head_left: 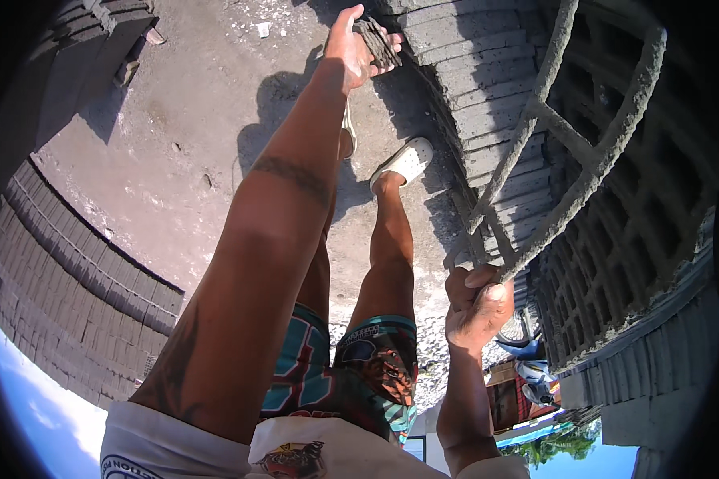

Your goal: Picking up and stacking hollow concrete blocks in an outdoor area.

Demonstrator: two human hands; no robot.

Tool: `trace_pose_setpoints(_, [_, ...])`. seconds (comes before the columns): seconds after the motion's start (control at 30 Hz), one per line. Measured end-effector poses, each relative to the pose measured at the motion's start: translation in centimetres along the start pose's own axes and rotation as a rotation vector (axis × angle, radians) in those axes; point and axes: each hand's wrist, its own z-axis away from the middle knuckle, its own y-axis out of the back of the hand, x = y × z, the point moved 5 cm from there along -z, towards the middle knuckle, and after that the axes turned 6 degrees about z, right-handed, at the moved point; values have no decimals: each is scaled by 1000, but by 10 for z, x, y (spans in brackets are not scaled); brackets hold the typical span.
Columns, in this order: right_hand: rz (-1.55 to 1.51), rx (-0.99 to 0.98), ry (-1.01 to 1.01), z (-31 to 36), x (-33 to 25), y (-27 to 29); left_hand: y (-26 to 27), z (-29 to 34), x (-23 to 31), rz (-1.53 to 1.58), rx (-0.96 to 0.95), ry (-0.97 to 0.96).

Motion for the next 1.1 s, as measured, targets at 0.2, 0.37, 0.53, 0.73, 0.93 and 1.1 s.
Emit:
trace_pose_setpoints(0.2, [201, -110, -446, -19, 47, 9, 5, -9, -4, -157, -3, 0])
trace_pose_setpoints(0.37, [105, -42, -89, -11, -6, 0, 3, 1, -3, -196, -14, 3])
trace_pose_setpoints(0.53, [128, -80, -447, -19, 37, -9, 3, 2, -11, -220, 43, 15])
trace_pose_setpoints(0.73, [146, -114, -506, 17, 44, 2, 8, 0, -2, -298, 51, 15])
trace_pose_setpoints(0.93, [-28, 29, -186, -6, 9, -4, 16, -5, 1, -228, 20, 12])
trace_pose_setpoints(1.1, [148, -70, -579, -15, 53, -9, 5, -10, -4, -162, 16, -1])
